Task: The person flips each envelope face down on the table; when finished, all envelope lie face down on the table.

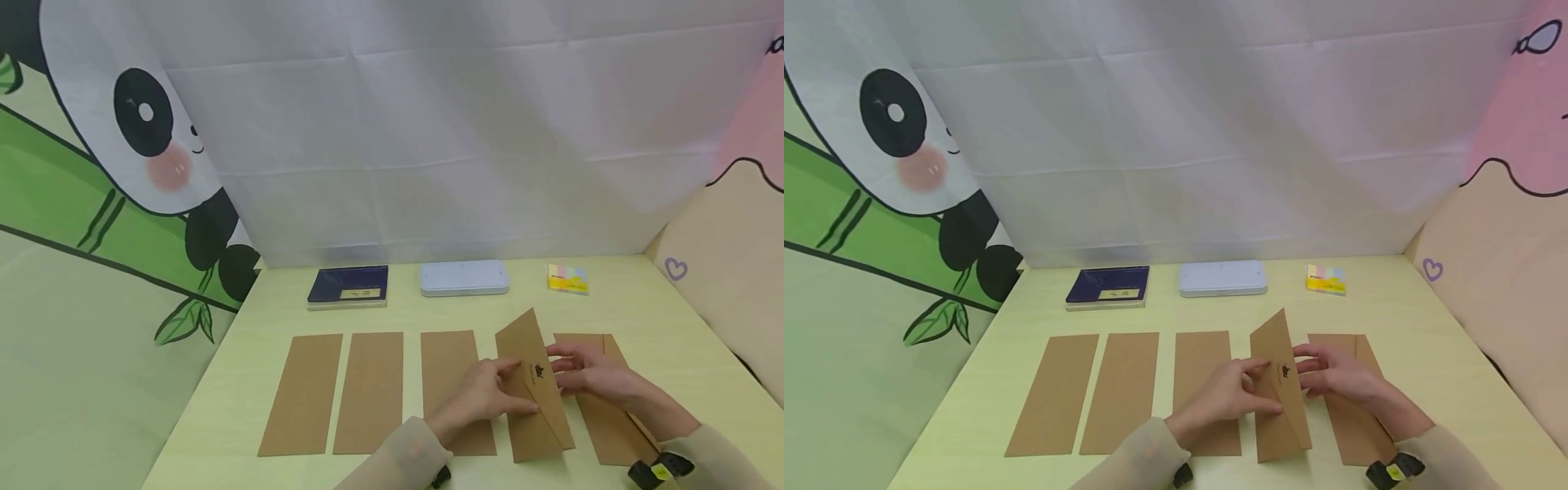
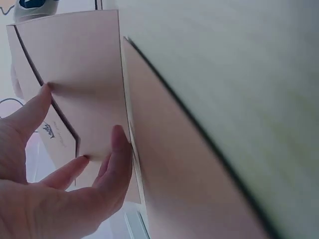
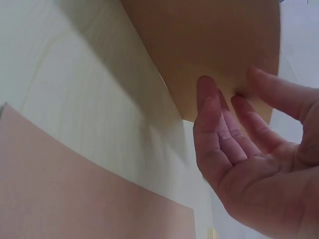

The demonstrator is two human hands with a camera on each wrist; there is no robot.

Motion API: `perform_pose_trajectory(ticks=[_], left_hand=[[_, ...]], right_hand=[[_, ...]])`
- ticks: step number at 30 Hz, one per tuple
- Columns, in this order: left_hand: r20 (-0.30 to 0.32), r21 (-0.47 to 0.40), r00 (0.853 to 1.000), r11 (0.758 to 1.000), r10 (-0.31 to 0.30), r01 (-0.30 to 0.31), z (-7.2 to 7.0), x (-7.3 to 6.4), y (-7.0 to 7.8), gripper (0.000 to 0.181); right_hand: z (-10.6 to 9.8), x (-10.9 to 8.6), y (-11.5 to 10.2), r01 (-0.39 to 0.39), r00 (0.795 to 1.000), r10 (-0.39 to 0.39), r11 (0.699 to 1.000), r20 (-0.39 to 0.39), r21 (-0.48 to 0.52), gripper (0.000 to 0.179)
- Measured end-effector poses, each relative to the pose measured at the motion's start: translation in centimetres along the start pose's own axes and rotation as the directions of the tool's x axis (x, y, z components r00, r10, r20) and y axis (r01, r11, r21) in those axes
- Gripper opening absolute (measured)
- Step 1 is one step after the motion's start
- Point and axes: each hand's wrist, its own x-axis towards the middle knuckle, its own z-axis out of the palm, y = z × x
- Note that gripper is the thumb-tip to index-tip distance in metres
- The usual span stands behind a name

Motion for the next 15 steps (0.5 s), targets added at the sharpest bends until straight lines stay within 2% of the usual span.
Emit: perform_pose_trajectory(ticks=[4, 8, 11, 15], left_hand=[[0.019, -0.110, 1.000, 0.994, 0.005, -0.003, 0.0, 0.0, 0.0, 0.072], [0.030, -0.211, 1.000, 0.978, 0.010, -0.003, 0.1, -0.1, 0.1, 0.071], [0.044, -0.315, 0.999, 0.949, 0.014, 0.001, 0.0, -0.2, 0.2, 0.074], [0.078, -0.469, 0.997, 0.883, 0.031, 0.009, -0.1, -0.4, 0.4, 0.077]], right_hand=[[0.5, 0.3, 0.4, -0.022, 0.999, 0.020, 0.997, 0.033, 0.067, 0.054], [0.8, 0.4, 0.5, -0.064, 0.997, 0.059, 0.991, 0.046, 0.118, 0.055], [1.0, 0.5, 0.5, -0.082, 0.996, 0.075, 0.987, 0.056, 0.136, 0.054], [1.1, 0.7, 0.3, -0.101, 0.993, 0.090, 0.981, 0.072, 0.163, 0.054]])
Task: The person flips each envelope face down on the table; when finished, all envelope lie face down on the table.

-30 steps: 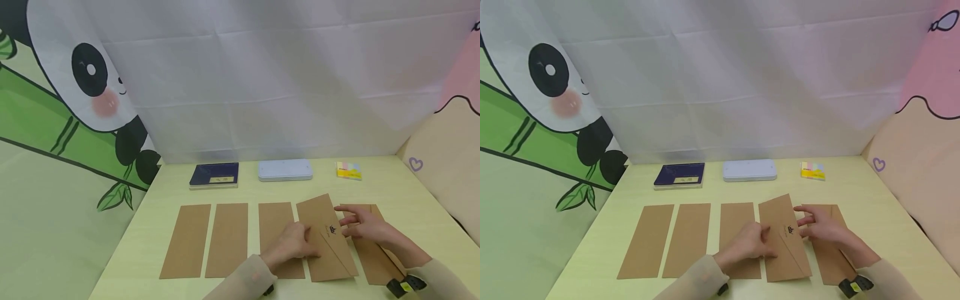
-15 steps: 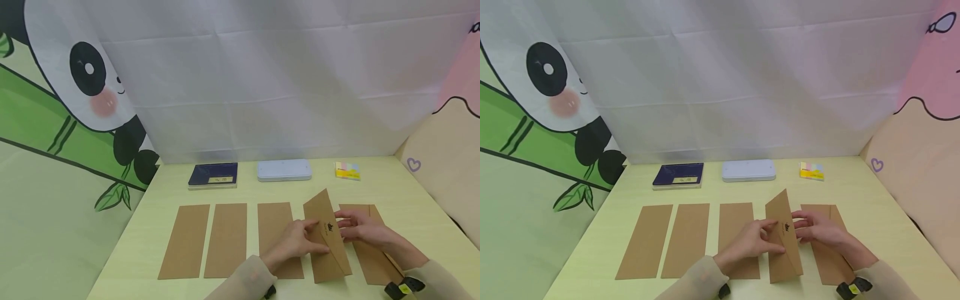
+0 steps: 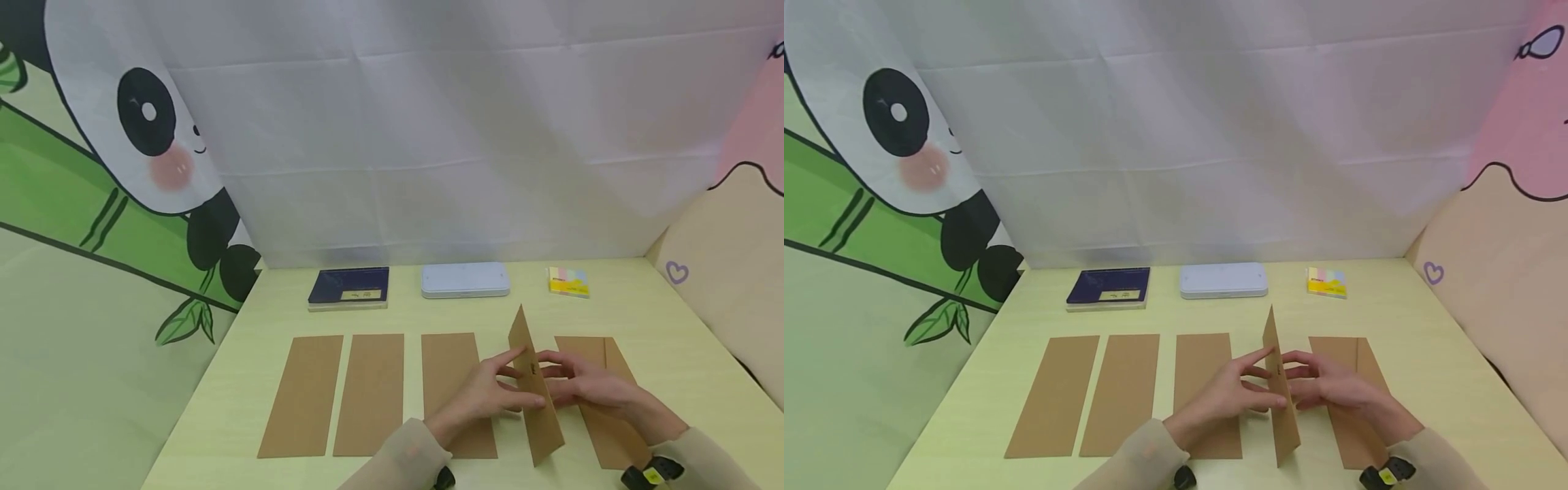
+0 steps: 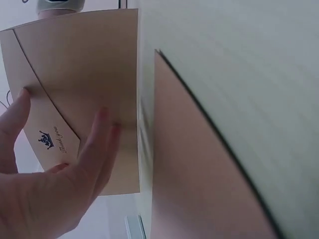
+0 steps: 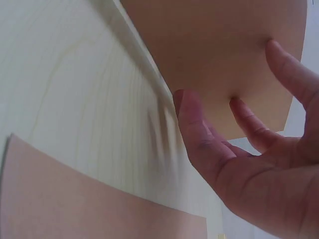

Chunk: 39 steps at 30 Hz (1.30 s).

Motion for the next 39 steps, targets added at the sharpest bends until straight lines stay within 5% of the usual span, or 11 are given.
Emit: perform_pose_trajectory(ticks=[9, 17, 30, 39], left_hand=[[0.105, -0.263, 0.994, 0.965, 0.010, 0.018, -0.1, -0.3, 0.5, 0.073], [0.102, -0.381, 0.993, 0.925, 0.053, -0.010, -0.4, -0.5, 0.7, 0.075], [0.009, -0.298, 0.998, 0.953, 0.063, -0.058, -1.0, -0.7, 1.1, 0.080], [-0.134, 0.001, 0.991, 1.000, 0.015, -0.015, -1.3, -0.8, 0.9, 0.084]], right_hand=[[0.6, -0.4, -0.1, -0.039, 0.999, 0.039, 0.999, -0.030, 0.001, 0.065], [0.8, -0.1, -0.3, -0.073, 0.995, 0.065, 0.991, -0.080, -0.108, 0.060], [0.6, -0.6, -1.6, -0.145, 0.970, 0.076, 0.945, -0.233, -0.294, 0.061], [0.4, -0.8, -1.3, -0.109, 0.968, 0.004, 0.908, -0.251, -0.405, 0.064]])
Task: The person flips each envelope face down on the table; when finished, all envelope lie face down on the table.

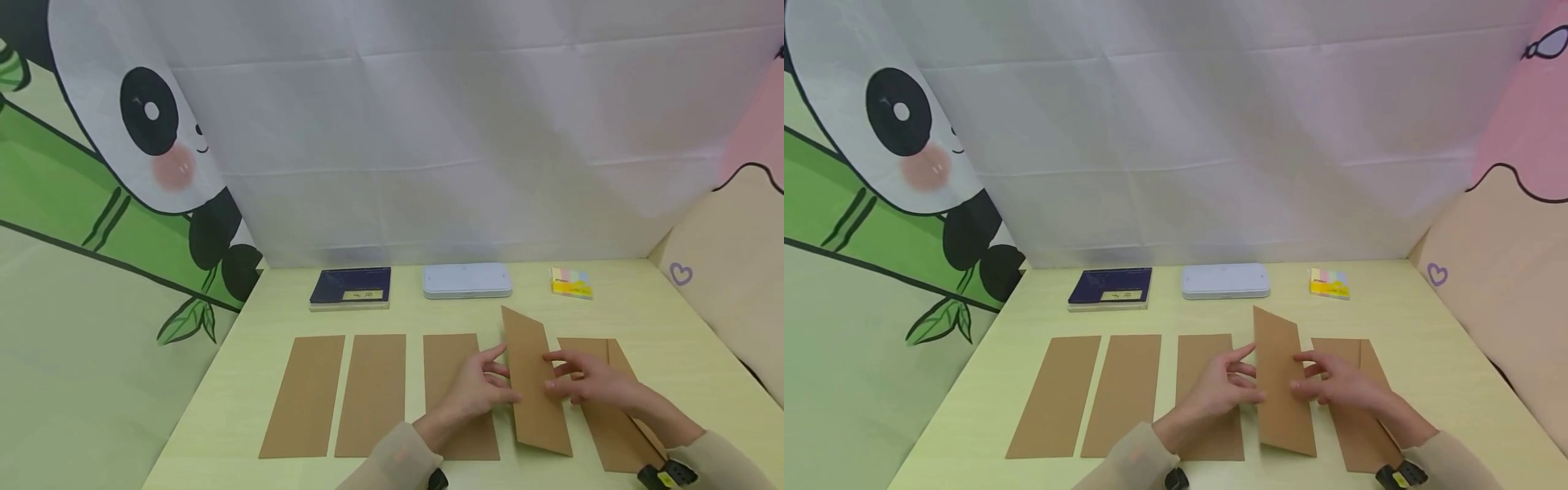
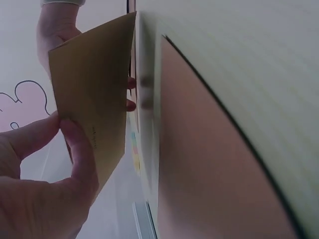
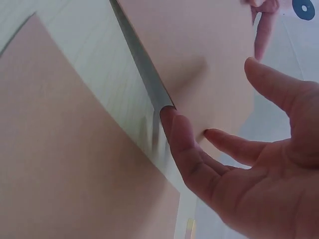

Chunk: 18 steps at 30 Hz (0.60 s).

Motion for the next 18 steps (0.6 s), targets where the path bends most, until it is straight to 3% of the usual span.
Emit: perform_pose_trajectory(ticks=[3, 9, 14, 18], left_hand=[[-0.019, 0.116, 1.000, 0.993, -0.015, 0.018, -0.1, 0.0, -0.3, 0.085], [-0.043, 0.298, 0.997, 0.952, -0.068, 0.078, 0.1, 0.2, -0.8, 0.088], [-0.075, 0.455, 0.993, 0.883, -0.094, 0.118, 0.3, 0.6, -1.0, 0.089], [-0.073, 0.564, 0.993, 0.817, -0.096, 0.121, 0.4, 0.9, -1.2, 0.089]], right_hand=[[0.0, -0.1, 0.2, -0.007, 1.000, 0.006, 0.999, -0.009, -0.046, 0.063], [0.0, -0.1, 0.6, -0.022, 0.999, 0.016, 0.983, -0.032, -0.183, 0.061], [0.2, 0.1, 0.6, -0.035, 0.996, 0.011, 0.956, -0.083, -0.292, 0.063], [0.5, 0.3, 0.5, -0.052, 0.992, 0.002, 0.914, -0.125, -0.403, 0.065]])
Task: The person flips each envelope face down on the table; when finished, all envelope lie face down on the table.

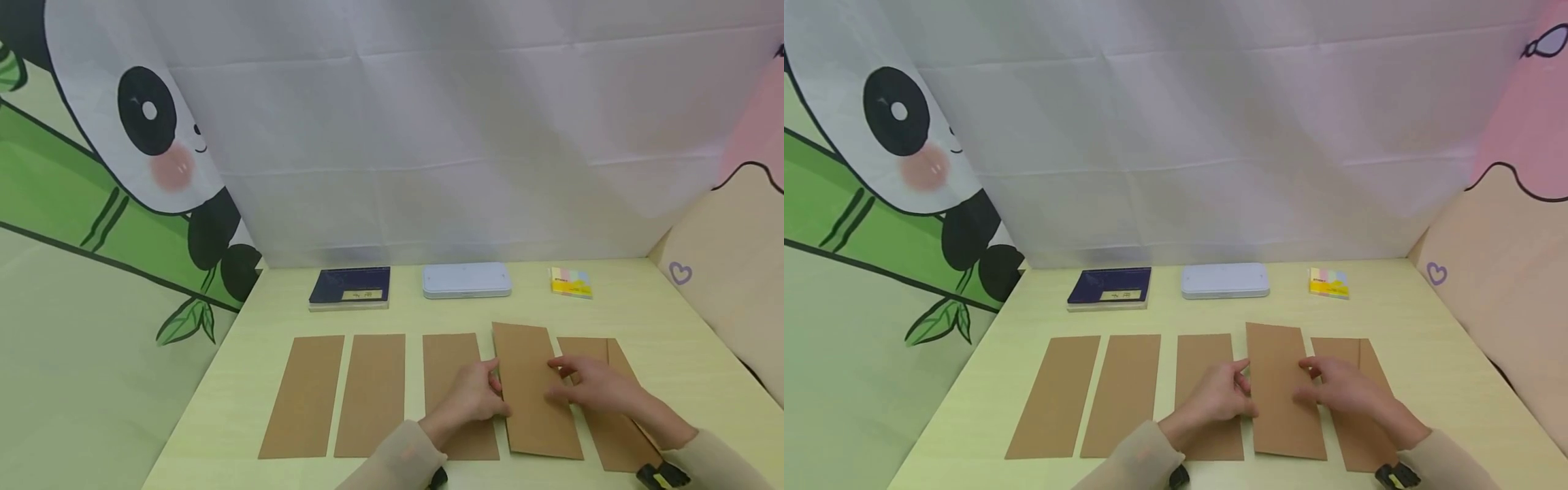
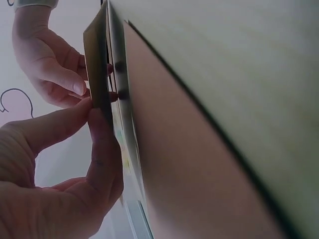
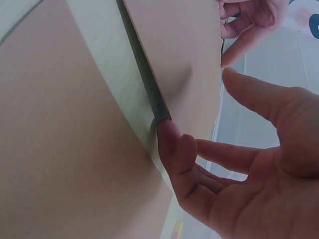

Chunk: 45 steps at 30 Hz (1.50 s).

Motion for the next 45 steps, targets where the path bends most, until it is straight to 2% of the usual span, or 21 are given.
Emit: perform_pose_trajectory(ticks=[5, 6, 16, 22, 28, 35, 39, 43, 45], left_hand=[[0.024, 0.111, 1.000, 0.994, 0.016, -0.018, 0.1, -0.2, 0.1, 0.043], [0.027, 0.123, 1.000, 0.992, 0.012, -0.015, 0.2, -0.3, 0.1, 0.040], [0.044, 0.149, 0.998, 0.988, -0.040, 0.033, 0.3, -0.4, 0.3, 0.043], [0.056, 0.162, 0.997, 0.986, -0.059, 0.049, 0.4, -0.4, 0.4, 0.044], [0.058, 0.132, 0.997, 0.990, -0.049, 0.041, 0.1, -0.5, 0.3, 0.044], [0.055, 0.205, 0.997, 0.978, -0.055, 0.042, 0.4, -0.9, 1.7, 0.042], [0.078, 0.158, 0.997, 0.987, -0.018, 0.005, 0.9, -1.4, 3.1, 0.041], [0.091, 0.067, 0.995, 0.997, 0.035, -0.041, 1.8, -1.5, 4.3, 0.040], [0.083, 0.025, 0.996, 0.999, 0.040, -0.042, 2.4, -1.4, 4.9, 0.036]], right_hand=[[0.2, 0.2, -0.4, 0.037, 0.999, -0.040, 0.994, -0.028, -0.101, 0.063], [0.3, 0.2, -0.5, 0.033, 0.999, -0.037, 0.994, -0.034, -0.107, 0.063], [1.1, 0.6, -1.0, -0.058, 0.998, 0.048, 0.976, -0.051, -0.209, 0.070], [1.5, 0.6, -0.7, -0.078, 0.996, 0.066, 0.964, -0.055, -0.253, 0.071], [1.3, 0.5, -1.0, -0.058, 0.997, 0.043, 0.966, -0.065, -0.250, 0.069], [0.7, 0.1, 0.0, -0.027, 0.995, 0.008, 0.980, -0.095, -0.196, 0.069], [-0.1, -0.4, 0.7, -0.033, 0.993, 0.008, 0.978, -0.119, -0.204, 0.073], [-1.0, -1.1, 1.6, -0.047, 0.988, 0.007, 0.965, -0.152, -0.257, 0.073], [-1.4, -1.5, 2.2, -0.045, 0.987, -0.001, 0.960, -0.163, -0.278, 0.072]])
